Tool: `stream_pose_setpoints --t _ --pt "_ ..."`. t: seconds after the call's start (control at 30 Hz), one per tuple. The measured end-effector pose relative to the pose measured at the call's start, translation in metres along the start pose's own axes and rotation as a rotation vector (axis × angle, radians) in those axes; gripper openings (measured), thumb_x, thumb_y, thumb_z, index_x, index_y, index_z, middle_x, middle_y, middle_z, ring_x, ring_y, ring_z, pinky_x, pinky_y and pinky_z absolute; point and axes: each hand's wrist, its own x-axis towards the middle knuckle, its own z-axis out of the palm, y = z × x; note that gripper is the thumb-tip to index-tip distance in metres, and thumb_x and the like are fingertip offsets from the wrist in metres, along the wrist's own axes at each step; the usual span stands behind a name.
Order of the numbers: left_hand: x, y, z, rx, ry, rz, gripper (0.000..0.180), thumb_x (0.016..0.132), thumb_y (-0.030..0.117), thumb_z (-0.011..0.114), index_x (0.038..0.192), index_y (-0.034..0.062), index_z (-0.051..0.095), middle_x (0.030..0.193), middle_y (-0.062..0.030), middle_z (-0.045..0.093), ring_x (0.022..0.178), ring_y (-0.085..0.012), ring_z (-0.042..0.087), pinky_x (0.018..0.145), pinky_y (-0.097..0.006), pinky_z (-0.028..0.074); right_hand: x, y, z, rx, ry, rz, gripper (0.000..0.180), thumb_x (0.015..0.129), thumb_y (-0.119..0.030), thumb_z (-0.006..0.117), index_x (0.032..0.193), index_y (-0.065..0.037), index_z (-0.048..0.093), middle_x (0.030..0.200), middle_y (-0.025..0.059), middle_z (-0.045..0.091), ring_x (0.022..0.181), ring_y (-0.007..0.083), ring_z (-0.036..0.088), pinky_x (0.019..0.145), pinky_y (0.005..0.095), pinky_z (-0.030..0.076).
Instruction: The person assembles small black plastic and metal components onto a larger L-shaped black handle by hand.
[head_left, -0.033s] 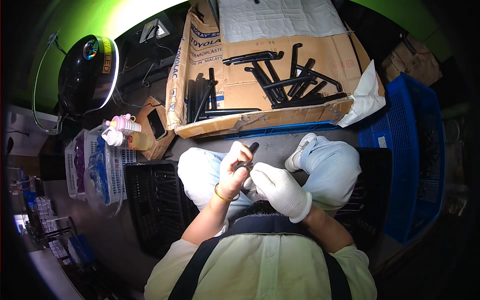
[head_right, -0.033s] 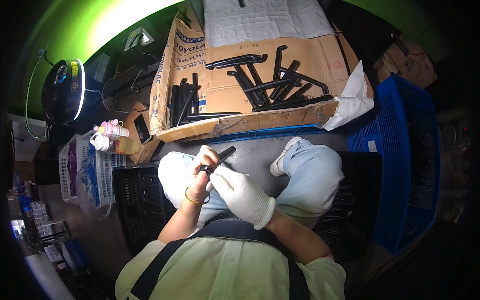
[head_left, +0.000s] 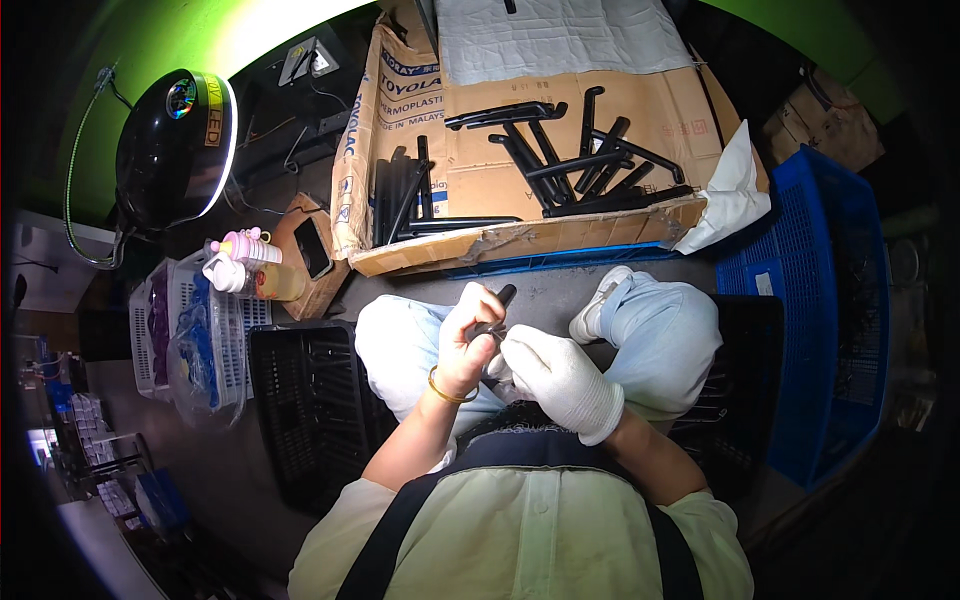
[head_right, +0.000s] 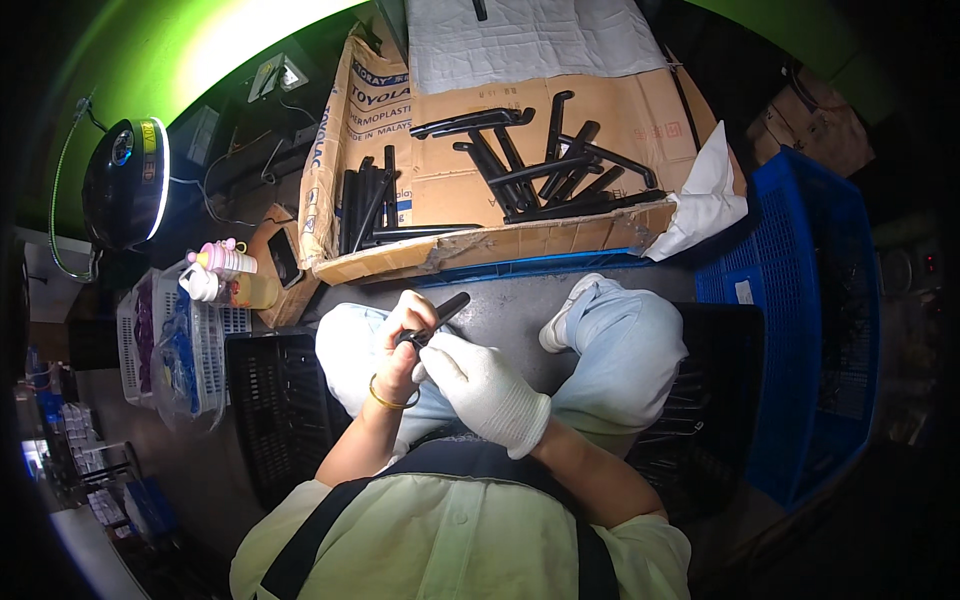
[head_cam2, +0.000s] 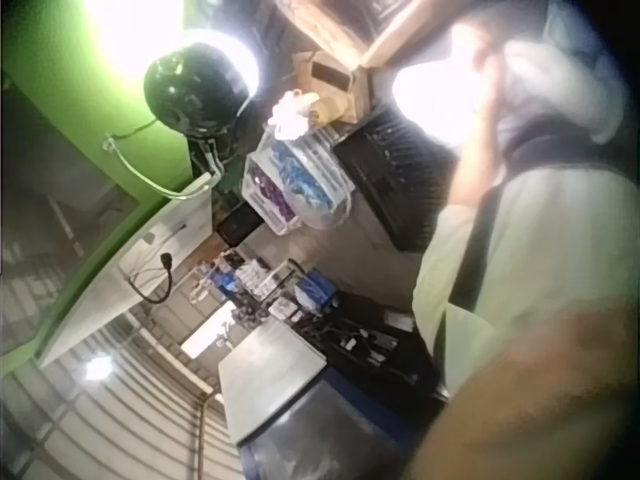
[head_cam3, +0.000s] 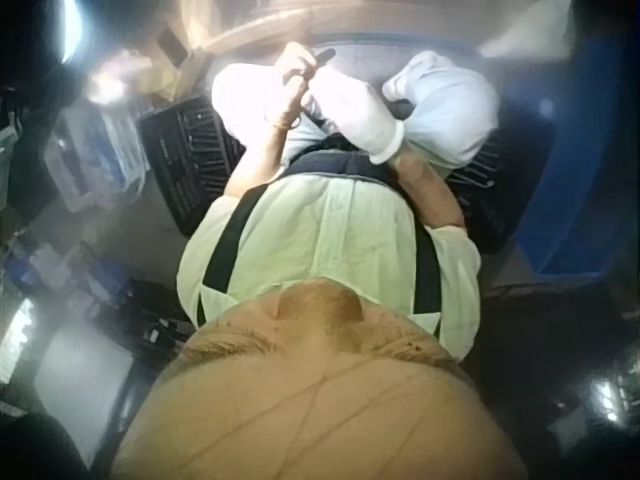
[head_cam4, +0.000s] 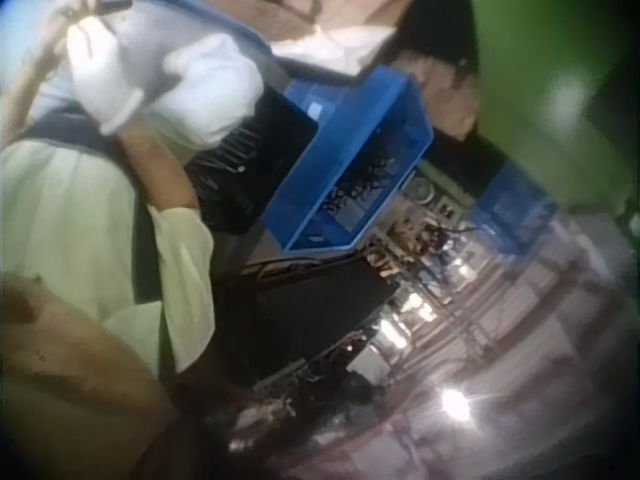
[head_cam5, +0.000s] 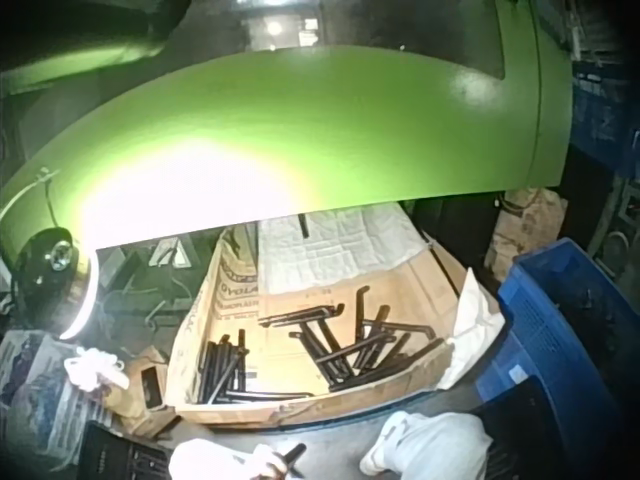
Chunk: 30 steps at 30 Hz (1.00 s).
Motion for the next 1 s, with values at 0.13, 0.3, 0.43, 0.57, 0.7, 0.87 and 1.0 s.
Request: stream_pose_setpoints --t 0.13,0.3,0.43,0.57,0.7,0.87,1.0 --pt "0.001 -0.001 -0.005 0.089 -0.024 0.047 0.040 0.083 0.039 0.064 0.071 0.0042 0.049 0.078 -0.0078 0.051 0.075 -0.0190 0.043 0.071 -0.032 0.036 -0.001 -0.002 0.002 0.208 -0.033 0.178 0.014 0.095 -0.008 0.048 0.089 0.003 0.055 0.079 0.0113 0.054 0.063 0.0217 0.055 0.058 0.0327 0.044" --pt "-0.012 -0.011 -0.008 0.117 0.013 0.005 0.036 0.081 0.035 0.064 0.072 0.0033 0.050 0.079 -0.0080 0.051 0.075 -0.0195 0.044 0.071 -0.032 0.036 -0.001 0.001 0.008 0.265 0.014 0.348 0.017 0.096 -0.012 0.049 0.089 0.001 0.056 0.075 0.0131 0.057 0.064 0.0254 0.056 0.061 0.0338 0.044" --pt "-0.025 -0.015 -0.010 0.108 0.063 -0.042 0.035 0.081 0.034 0.064 0.073 0.0036 0.048 0.081 -0.0079 0.050 0.075 -0.0190 0.043 0.071 -0.031 0.036 -0.006 0.013 0.017 0.221 0.037 0.320 0.017 0.095 -0.014 0.051 0.088 0.000 0.058 0.073 0.0156 0.058 0.064 0.0309 0.057 0.062 0.0354 0.046" --pt "-0.027 -0.004 -0.016 -0.045 0.034 0.085 0.045 0.087 0.043 0.062 0.071 0.0038 0.048 0.081 -0.0075 0.050 0.076 -0.0202 0.043 0.072 -0.032 0.036 -0.013 0.071 0.006 0.280 0.193 0.251 0.014 0.093 -0.012 0.050 0.088 -0.001 0.058 0.070 0.0106 0.053 0.062 0.0219 0.054 0.063 0.0338 0.046" --pt "-0.026 0.001 -0.025 -0.084 0.052 -0.031 0.048 0.089 0.048 0.059 0.071 0.0050 0.048 0.079 -0.0076 0.048 0.074 -0.0183 0.040 0.069 -0.031 0.033 -0.010 0.036 -0.015 0.271 0.176 0.545 0.013 0.093 -0.010 0.049 0.090 0.000 0.057 0.076 0.0100 0.055 0.068 0.0171 0.055 0.067 0.0317 0.047" --pt "-0.024 -0.001 -0.013 -0.194 0.045 -0.065 0.051 0.087 0.053 0.060 0.071 0.0062 0.045 0.081 -0.0065 0.047 0.074 -0.0157 0.040 0.068 -0.029 0.032 0.014 0.006 0.020 0.327 0.233 0.271 0.012 0.095 -0.008 0.053 0.103 0.000 0.058 0.088 0.0055 0.060 0.077 0.0108 0.054 0.071 0.0270 0.046" --pt "-0.027 0.006 0.003 -0.260 0.207 -0.261 0.053 0.083 0.055 0.066 0.077 0.0047 0.050 0.086 -0.0040 0.047 0.078 -0.0138 0.042 0.072 -0.026 0.033 0.025 -0.006 0.031 0.341 0.199 0.262 0.012 0.093 -0.011 0.060 0.099 -0.001 0.058 0.084 0.0076 0.062 0.078 0.0114 0.059 0.068 0.0273 0.047"
